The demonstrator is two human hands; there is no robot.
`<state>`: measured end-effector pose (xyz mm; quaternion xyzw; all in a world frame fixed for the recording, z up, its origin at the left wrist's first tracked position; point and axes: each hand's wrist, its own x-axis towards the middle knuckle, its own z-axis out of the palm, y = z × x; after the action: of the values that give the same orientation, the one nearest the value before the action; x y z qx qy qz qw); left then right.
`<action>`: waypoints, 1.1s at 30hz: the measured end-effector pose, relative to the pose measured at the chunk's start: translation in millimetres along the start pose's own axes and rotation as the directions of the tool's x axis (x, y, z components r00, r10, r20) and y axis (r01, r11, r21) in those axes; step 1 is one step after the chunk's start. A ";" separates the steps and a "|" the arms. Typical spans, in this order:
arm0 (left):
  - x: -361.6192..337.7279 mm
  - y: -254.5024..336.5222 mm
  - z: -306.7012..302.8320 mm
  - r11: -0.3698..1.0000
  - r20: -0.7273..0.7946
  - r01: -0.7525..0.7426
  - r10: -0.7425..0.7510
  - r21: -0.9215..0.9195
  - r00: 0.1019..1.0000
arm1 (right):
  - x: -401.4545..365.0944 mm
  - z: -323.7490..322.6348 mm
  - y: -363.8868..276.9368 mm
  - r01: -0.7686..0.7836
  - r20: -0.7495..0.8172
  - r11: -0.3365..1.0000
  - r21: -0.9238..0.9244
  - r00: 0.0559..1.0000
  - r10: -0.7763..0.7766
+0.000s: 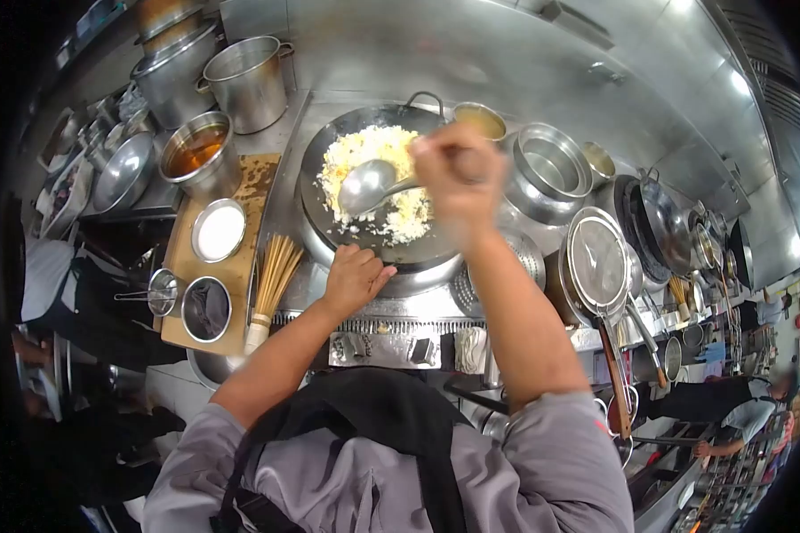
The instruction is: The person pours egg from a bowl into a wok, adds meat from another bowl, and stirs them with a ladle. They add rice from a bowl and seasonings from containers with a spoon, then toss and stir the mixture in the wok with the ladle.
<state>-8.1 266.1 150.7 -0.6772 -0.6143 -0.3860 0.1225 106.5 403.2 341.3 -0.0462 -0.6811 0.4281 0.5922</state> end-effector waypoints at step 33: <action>-1.2 3.1 3.6 1.000 0.022 0.017 -0.017 0.005 1.000 | 34.5 -60.7 44.4 -0.005 -0.287 0.999 -0.047 0.958 -0.009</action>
<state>-3.8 266.8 148.4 -0.6759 -0.6222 -0.3782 0.1139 128.0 482.8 335.3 -0.1211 -0.5979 0.4000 0.6840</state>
